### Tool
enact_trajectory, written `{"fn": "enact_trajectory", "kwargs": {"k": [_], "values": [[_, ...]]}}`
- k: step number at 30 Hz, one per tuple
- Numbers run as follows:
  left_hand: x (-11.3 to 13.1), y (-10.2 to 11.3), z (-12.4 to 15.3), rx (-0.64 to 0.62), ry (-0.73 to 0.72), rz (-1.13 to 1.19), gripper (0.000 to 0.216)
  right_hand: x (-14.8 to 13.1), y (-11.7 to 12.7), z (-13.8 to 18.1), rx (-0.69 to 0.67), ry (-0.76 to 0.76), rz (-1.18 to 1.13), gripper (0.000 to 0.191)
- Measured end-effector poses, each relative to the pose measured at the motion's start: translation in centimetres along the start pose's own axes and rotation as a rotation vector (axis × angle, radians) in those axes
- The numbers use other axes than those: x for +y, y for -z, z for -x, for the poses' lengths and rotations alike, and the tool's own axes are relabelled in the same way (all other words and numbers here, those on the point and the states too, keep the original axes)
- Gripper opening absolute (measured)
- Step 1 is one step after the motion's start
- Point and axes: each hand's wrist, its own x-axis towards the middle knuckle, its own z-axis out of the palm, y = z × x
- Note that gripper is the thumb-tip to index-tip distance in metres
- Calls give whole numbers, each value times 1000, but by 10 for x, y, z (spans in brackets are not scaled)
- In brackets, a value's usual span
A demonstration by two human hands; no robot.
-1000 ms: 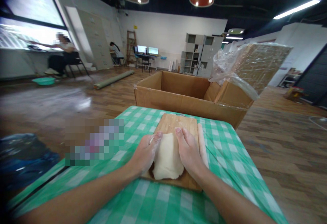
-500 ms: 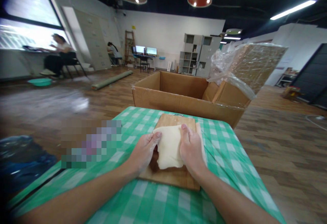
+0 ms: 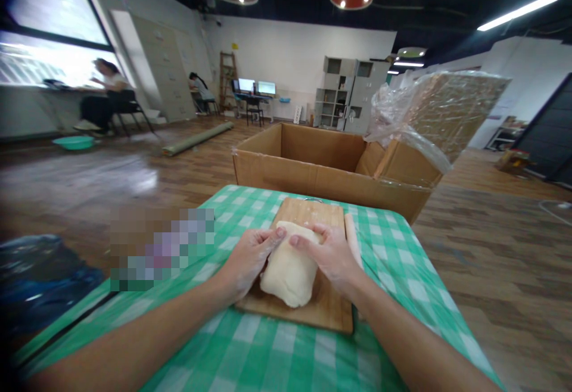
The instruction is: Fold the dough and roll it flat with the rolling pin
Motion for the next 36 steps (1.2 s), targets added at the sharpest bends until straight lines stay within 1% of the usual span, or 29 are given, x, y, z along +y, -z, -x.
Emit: {"fn": "enact_trajectory", "kwargs": {"k": [4, 6, 8, 10, 12, 14, 15, 18, 20, 21, 23, 24, 26, 28, 30, 33, 36], "values": [[-2, -1, -2, -32, -84, -78, 52, -9, 2, 3, 29, 128, 262, 29], [-2, -1, -3, -59, -148, -138, 45, -10, 1, 4, 0, 197, 343, 33], [-2, -2, -3, -46, -223, -225, 39, -7, 1, 4, -55, 228, 388, 39], [-2, -2, -1, 4, -287, -325, 36, -3, 1, 4, -119, 210, 379, 40], [-2, -2, 1, 33, -323, -398, 33, -1, 1, 5, -189, 128, 332, 40], [-2, -2, 2, 43, -314, -424, 31, -2, 0, 6, -236, 69, 329, 39], [-1, -3, 2, 48, -297, -420, 32, -3, 0, 7, -241, 77, 353, 39], [1, -2, 2, 45, -228, -329, 36, -6, -3, 9, -189, 208, 447, 38], [2, 0, 0, 14, -176, -251, 43, -5, -3, 10, -135, 244, 438, 39], [2, 2, -1, -3, -156, -223, 46, -4, -3, 10, -112, 225, 409, 39], [2, 5, -2, -19, -140, -216, 49, -2, -3, 9, -85, 138, 325, 40], [2, 6, -3, -15, -150, -240, 49, -1, -3, 9, -96, 89, 273, 41], [2, 8, -2, -11, -196, -331, 48, 0, -2, 8, -172, 29, 182, 42], [4, 6, 0, -42, -238, -427, 47, 0, -3, 7, -241, 52, 158, 43], [5, 2, 3, -106, -242, -456, 46, 0, -4, 7, -239, 125, 227, 44], [4, -4, 6, -185, -159, -309, 48, -1, -7, 9, -162, 211, 343, 46], [2, -6, 6, -179, -112, -122, 47, 0, -8, 10, -120, 200, 343, 47]]}}
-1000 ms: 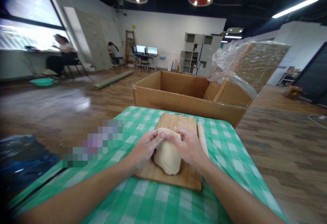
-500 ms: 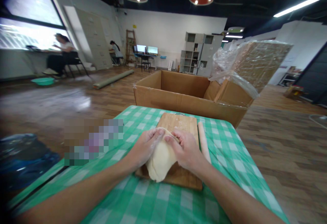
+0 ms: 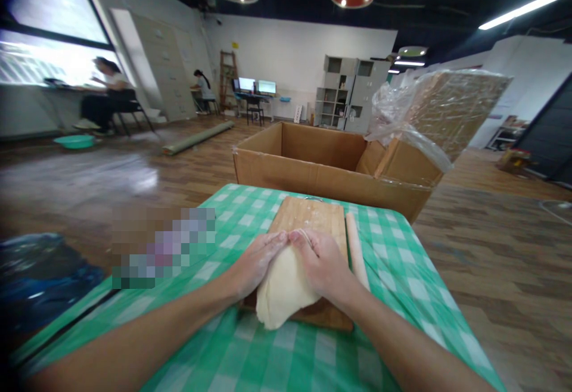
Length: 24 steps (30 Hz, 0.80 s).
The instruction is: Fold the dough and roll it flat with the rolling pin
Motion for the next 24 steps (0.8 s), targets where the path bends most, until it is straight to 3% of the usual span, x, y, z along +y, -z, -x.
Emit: {"fn": "enact_trajectory", "kwargs": {"k": [5, 8, 13, 19, 24], "values": [[-2, 3, 0, -78, -20, 6, 42, 6, 1, -1, 52, -70, -117, 48], [0, 4, 0, -86, -51, -33, 38, 7, 1, -1, 2, -87, -181, 48], [2, 1, 2, -100, -68, -23, 36, 4, 2, 0, -50, -37, -91, 42], [-3, 4, 1, 39, -74, -118, 33, 2, 0, 0, -55, -47, -108, 47], [-5, 11, -2, 202, -87, -126, 36, 5, 5, -1, -173, -139, -198, 49]]}}
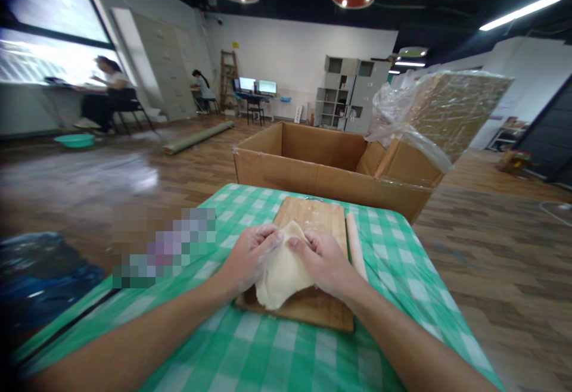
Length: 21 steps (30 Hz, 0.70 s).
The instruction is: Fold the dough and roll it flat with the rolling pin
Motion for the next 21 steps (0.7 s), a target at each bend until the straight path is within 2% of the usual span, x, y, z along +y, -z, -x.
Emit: {"fn": "enact_trajectory", "kwargs": {"k": [4, 6, 10, 15, 21], "values": [[2, -1, -2, -94, -21, 28, 34, 1, 5, 0, -4, 26, 36, 49], [5, -2, -1, -133, -47, -32, 35, 1, 4, 0, -21, 38, 40, 50], [7, -3, 1, -59, -81, -183, 40, -1, 2, 1, -66, 20, 12, 53], [6, -2, 3, -49, -33, -89, 41, -3, 5, 1, -60, 35, 88, 51], [8, 1, 0, -189, 20, 11, 40, 0, 5, 0, -133, -33, -17, 52]]}}
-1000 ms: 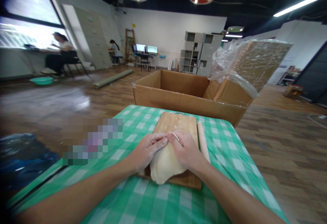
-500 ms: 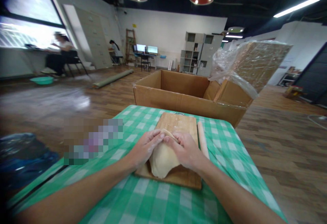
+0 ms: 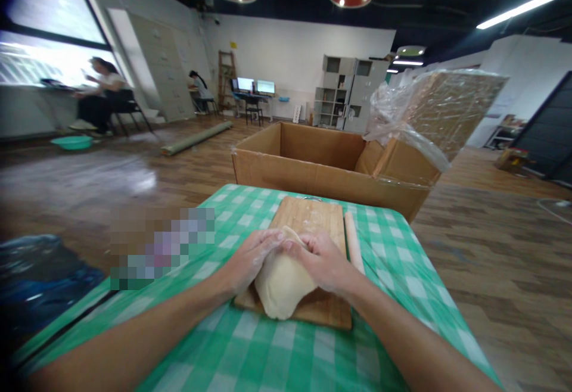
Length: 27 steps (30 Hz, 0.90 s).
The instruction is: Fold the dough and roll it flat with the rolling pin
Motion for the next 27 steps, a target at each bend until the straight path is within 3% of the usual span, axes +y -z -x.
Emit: {"fn": "enact_trajectory", "kwargs": {"k": [4, 8, 16, 21, 24, 27], "values": [[3, -4, 0, 62, -44, -93, 43, -2, -2, -1, -14, 35, -87, 49], [3, -7, 2, 203, -76, -150, 39, -6, -1, -3, 81, 56, 69, 51], [-3, -1, -1, -4, 10, 24, 43, -6, 1, 0, 20, 87, 111, 53], [-6, -2, -3, 126, -55, -146, 46, -1, -2, -2, -15, 51, -32, 49], [-3, -1, -1, 186, -75, -214, 45, -2, 0, -1, 37, 117, 153, 50], [0, -3, 1, 121, -33, -112, 47, -8, 3, 2, 36, 142, 255, 50]]}}
